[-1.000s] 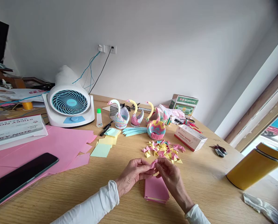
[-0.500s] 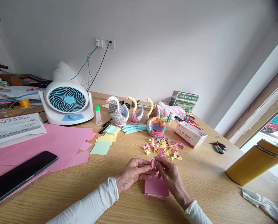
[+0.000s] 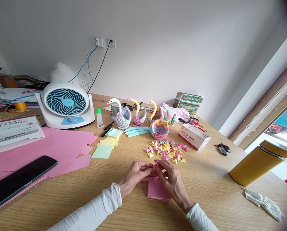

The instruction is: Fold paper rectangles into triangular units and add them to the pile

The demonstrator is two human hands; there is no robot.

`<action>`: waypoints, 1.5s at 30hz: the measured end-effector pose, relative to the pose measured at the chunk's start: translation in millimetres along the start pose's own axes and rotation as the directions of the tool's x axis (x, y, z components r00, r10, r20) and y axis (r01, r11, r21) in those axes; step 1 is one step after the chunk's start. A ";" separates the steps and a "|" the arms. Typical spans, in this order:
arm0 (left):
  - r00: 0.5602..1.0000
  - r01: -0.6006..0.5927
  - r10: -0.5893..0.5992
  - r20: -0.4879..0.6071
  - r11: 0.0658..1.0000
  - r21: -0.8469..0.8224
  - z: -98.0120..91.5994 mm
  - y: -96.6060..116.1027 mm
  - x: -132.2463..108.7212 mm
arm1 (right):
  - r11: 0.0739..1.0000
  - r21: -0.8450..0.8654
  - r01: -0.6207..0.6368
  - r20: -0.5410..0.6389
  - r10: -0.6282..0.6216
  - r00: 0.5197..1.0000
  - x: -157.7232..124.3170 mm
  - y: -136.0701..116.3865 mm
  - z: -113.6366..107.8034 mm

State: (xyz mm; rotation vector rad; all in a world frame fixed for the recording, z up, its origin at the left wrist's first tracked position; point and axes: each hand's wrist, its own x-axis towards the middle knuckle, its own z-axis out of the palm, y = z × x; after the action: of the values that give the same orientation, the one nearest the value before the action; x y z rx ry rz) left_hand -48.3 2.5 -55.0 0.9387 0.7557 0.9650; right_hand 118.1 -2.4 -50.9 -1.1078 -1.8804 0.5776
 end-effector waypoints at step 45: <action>0.993 -0.117 0.119 -0.015 0.988 0.103 -0.2 -6.1 4.1 | 0.999 -0.005 -0.051 -0.007 0.051 0.999 -1.2 2.0 -0.9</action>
State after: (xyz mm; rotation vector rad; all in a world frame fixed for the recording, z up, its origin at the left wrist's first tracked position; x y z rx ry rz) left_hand -44.8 4.8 -61.1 1.0736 0.7795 1.0485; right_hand 120.1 -2.5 -52.4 -1.1621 -1.8529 0.5969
